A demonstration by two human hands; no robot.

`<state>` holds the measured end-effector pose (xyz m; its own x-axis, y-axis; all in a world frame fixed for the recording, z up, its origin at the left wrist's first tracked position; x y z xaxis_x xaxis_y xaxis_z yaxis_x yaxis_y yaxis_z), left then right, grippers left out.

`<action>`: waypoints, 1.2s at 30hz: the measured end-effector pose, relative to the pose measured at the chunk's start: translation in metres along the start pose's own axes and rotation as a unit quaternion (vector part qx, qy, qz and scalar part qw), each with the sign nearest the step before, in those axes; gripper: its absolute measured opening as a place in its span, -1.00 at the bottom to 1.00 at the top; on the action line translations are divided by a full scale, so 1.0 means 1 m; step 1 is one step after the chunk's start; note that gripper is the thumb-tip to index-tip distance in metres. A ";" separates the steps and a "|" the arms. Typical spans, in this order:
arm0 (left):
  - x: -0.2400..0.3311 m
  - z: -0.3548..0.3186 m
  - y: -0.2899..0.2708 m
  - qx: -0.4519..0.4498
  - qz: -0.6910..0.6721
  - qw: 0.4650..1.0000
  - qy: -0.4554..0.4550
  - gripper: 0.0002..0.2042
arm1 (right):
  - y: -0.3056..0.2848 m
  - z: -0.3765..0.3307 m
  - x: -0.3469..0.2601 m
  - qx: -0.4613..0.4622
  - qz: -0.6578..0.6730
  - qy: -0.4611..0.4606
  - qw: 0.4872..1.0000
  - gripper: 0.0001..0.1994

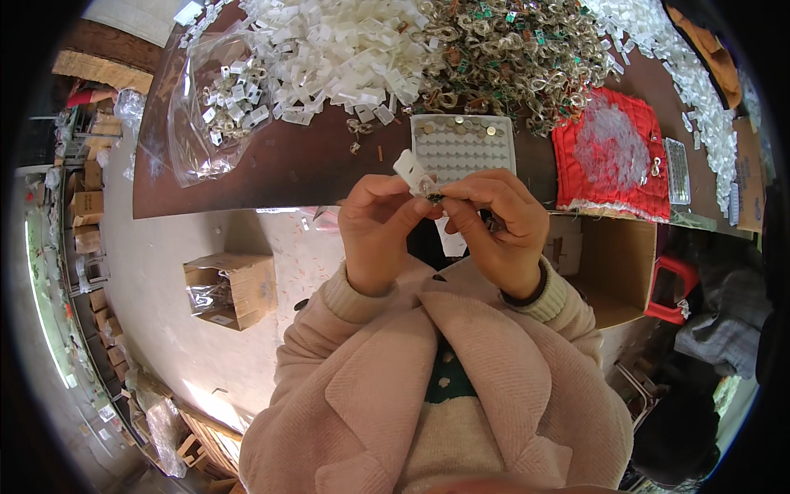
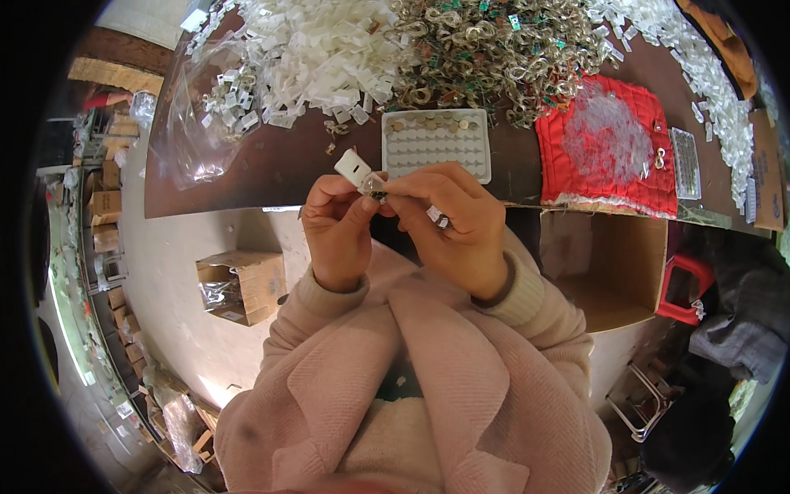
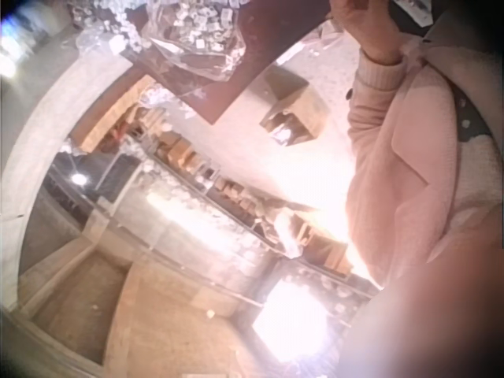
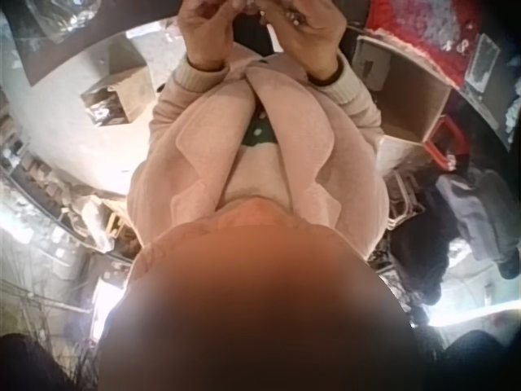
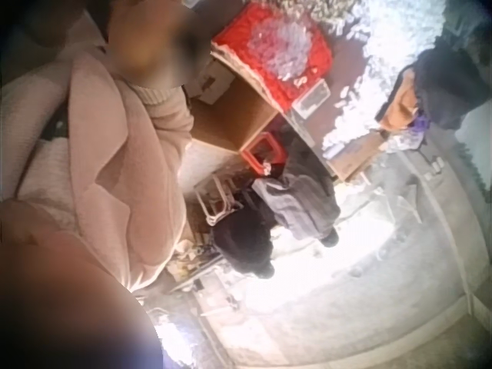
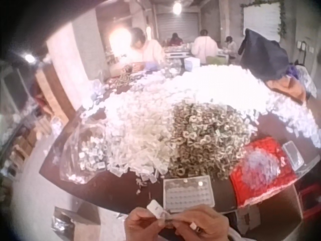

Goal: The person repeatedly picks small white plastic housings and metal components from a table, inserts the metal parts into the housings, and places the assembled units into a white tray. The person also uses a small light to illuminate the components during assembly.

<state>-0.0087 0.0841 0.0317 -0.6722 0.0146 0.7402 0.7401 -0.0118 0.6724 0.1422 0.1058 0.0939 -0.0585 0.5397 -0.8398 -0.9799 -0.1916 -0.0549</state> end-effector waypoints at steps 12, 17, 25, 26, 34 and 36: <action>0.017 -0.009 0.006 0.004 0.158 0.978 0.134 -0.71 | 0.001 -0.002 0.010 -0.034 0.070 0.067 0.995 -0.78; 0.016 -0.010 -0.001 0.012 0.122 0.983 0.139 -0.71 | 0.009 -0.005 0.019 -0.044 0.144 0.100 0.983 -0.76; 0.007 -0.015 0.003 0.061 0.113 0.979 0.161 -0.73 | 0.009 -0.009 0.017 0.010 0.042 0.078 0.996 -0.75; 0.008 -0.015 0.004 0.060 0.125 0.977 0.164 -0.73 | 0.008 -0.009 0.017 0.017 0.031 0.078 0.996 -0.77; 0.005 -0.012 0.001 0.019 0.063 0.989 0.132 -0.75 | 0.009 -0.006 0.030 -0.021 0.171 0.164 0.971 -0.84; 0.002 -0.010 -0.004 0.028 0.021 0.995 0.094 -0.77 | 0.018 -0.010 0.038 -0.028 0.250 0.206 0.946 -0.82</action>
<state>-0.0131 0.0738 0.0300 -0.6283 -0.1714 0.7589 0.7642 0.0470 0.6433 0.1246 0.1150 0.0554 -0.4216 0.0064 -0.9068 -0.8369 -0.3876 0.3864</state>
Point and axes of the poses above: each hand's wrist, its own z-axis towards the middle knuckle, its own y-axis out of the palm, x = y × z, the point moved 8 cm from there along z, towards the middle knuckle, and after that the axes turned 11 degrees about -y, right-handed, at the moved point
